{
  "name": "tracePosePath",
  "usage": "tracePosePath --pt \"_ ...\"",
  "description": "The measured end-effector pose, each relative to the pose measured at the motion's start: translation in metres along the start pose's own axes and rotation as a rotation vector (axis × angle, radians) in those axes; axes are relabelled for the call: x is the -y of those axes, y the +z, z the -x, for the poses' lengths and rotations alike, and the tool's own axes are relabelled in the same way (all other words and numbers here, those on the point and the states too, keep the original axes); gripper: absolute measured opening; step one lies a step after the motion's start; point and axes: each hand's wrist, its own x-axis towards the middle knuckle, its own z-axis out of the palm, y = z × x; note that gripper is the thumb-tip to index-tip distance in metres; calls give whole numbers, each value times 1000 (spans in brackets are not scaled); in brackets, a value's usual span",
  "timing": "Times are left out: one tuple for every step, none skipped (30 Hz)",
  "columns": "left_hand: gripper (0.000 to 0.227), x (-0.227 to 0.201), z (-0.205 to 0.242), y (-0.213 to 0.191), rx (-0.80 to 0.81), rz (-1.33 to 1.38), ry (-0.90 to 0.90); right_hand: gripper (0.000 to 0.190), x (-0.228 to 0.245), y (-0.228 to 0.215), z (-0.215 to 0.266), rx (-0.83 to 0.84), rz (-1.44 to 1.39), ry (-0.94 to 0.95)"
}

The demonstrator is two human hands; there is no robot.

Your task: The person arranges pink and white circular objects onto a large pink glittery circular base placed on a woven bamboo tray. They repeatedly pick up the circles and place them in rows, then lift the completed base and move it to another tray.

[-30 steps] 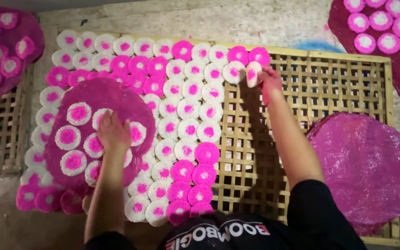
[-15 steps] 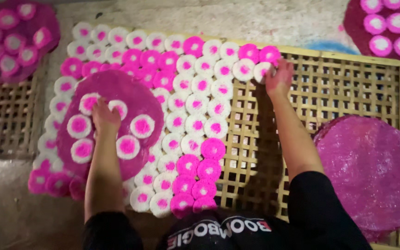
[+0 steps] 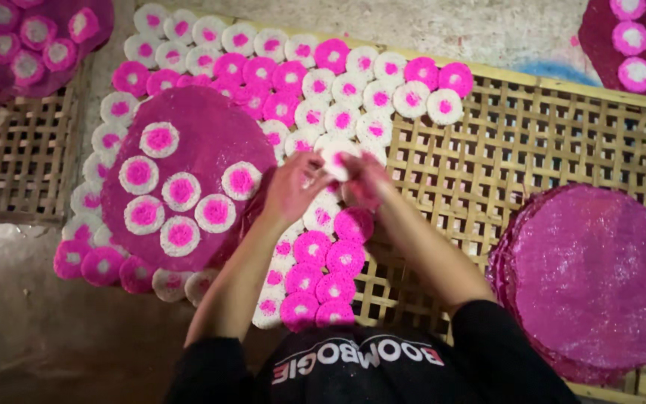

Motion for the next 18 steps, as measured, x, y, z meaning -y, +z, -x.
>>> tracePosePath --pt "31 7 3 -3 -54 -65 30 43 12 -17 -8 -127 84 -89" --pt "36 21 5 -10 -83 -109 -107 42 27 -36 -17 -248 177 -179" --pt "41 42 7 -22 -112 -153 -244 43 44 -55 -25 -363 278 -262" --pt "50 63 7 -33 -256 -464 -106 44 59 -75 -30 -425 351 -314" --pt "61 84 5 -41 -398 -772 41 46 71 -91 -34 -495 415 -367" --pt "62 103 6 -45 -289 -741 -100 45 80 -103 -38 -371 428 -431" --pt "62 119 7 -46 -182 -707 -241 43 88 -113 -40 -246 441 -493" --pt "59 132 8 -46 -181 -673 -235 42 93 -118 -41 -117 452 -553" --pt "57 142 10 -48 -181 -639 -229 40 96 -121 -41 -252 709 -622" --pt "54 150 11 -51 -180 -606 -226 38 95 -121 -40 -390 967 -681" --pt "52 155 10 -52 -188 -573 -241 36 94 -120 -37 -532 1225 -732" --pt "51 156 11 -54 -196 -541 -259 37 91 -117 -35 -550 1249 -751" --pt "50 157 11 -57 -205 -509 -277 39 88 -114 -33 -569 1272 -771" --pt "43 155 12 -60 -185 -452 -316 41 87 -109 -31 -584 1298 -790" --pt "37 151 12 -63 -165 -394 -355 40 87 -104 -29 -602 1367 -871" --pt "32 146 12 -65 -142 -337 -391 40 89 -100 -25 -621 1436 -952" --pt "31 139 13 -66 -168 -300 -375 39 91 -95 -21 -638 1505 -1034" --pt "31 130 14 -66 -192 -264 -353 40 94 -89 -17 -639 1517 -1024"
